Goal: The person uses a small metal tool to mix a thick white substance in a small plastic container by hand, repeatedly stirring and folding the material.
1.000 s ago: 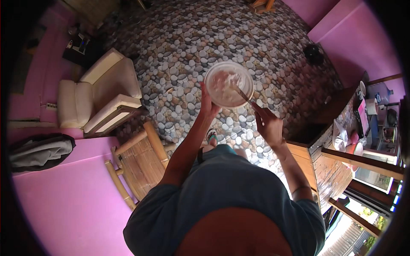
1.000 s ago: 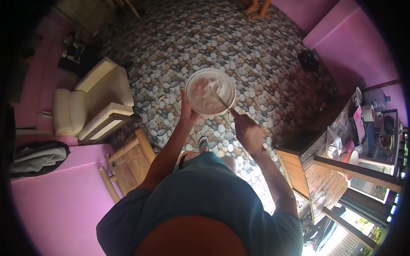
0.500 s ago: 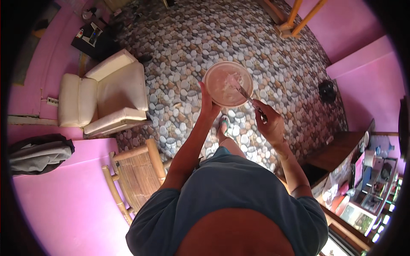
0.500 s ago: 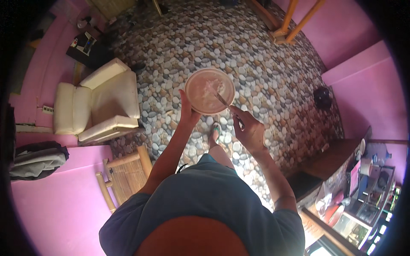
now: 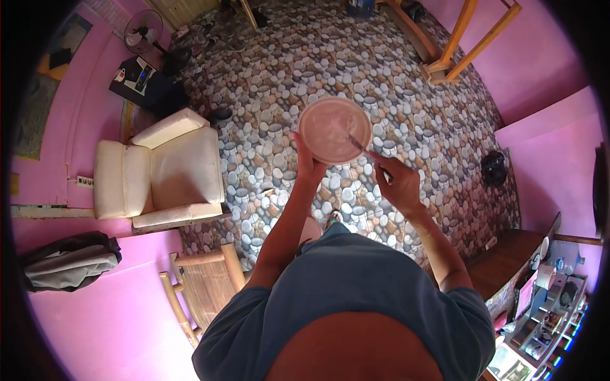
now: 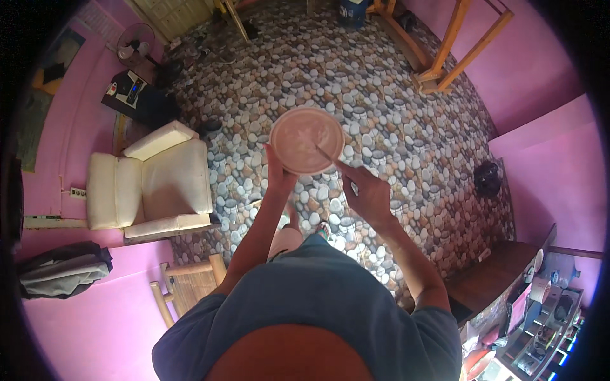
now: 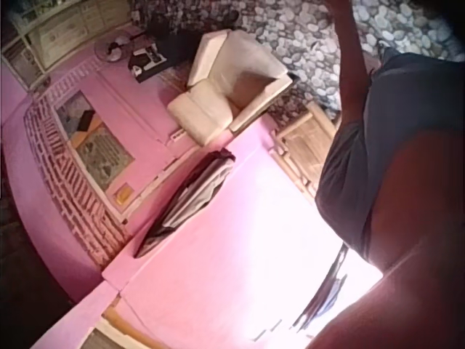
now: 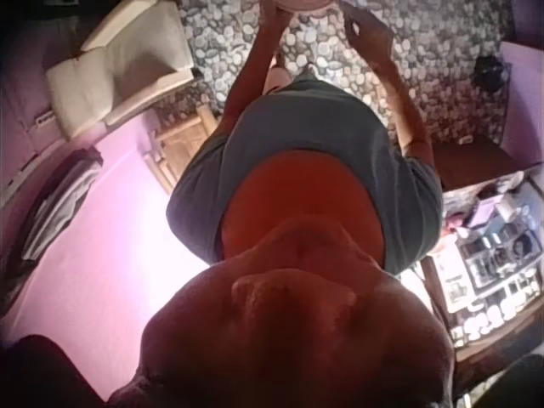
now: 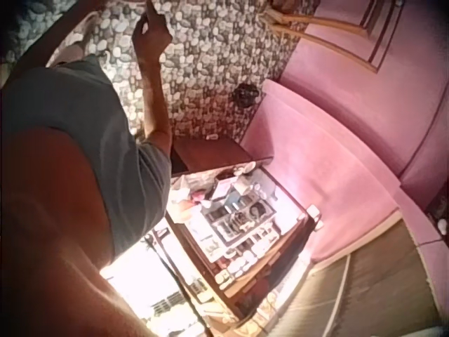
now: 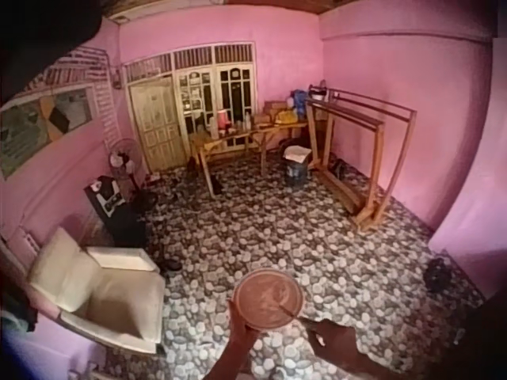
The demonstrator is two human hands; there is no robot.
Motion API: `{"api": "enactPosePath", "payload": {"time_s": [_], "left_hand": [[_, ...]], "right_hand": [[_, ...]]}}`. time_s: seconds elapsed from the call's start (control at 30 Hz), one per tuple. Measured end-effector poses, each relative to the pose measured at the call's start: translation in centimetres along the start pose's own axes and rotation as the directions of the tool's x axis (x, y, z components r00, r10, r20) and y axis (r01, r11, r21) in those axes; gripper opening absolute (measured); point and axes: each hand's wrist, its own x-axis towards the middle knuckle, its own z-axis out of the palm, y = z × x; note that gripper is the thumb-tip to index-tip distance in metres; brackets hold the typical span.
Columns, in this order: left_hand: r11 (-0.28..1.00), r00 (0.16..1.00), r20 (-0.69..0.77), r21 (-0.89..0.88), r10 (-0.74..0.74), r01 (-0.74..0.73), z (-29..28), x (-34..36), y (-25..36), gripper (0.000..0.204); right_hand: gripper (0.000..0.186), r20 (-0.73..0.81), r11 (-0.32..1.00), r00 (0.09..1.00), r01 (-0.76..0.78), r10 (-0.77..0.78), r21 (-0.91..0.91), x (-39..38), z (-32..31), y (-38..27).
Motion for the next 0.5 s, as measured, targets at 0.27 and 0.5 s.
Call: {"api": "enactPosePath", "payload": {"time_s": [0.27,0.5], "left_hand": [[1.000,1.000,-0.011,-0.015,-0.026,0.026,-1.4,11.9,3.0,0.073],[1.000,1.000,0.009,-0.004,0.026,-0.026,-1.6,23.4,8.0,0.072]], "right_hand": [[0.029,0.039,0.999,0.999,-0.016,0.014,0.032,11.7,2.9,2.0],[0.029,-0.086,0.999,0.996,0.024,-0.021,0.043,23.1,6.4,2.9]]}}
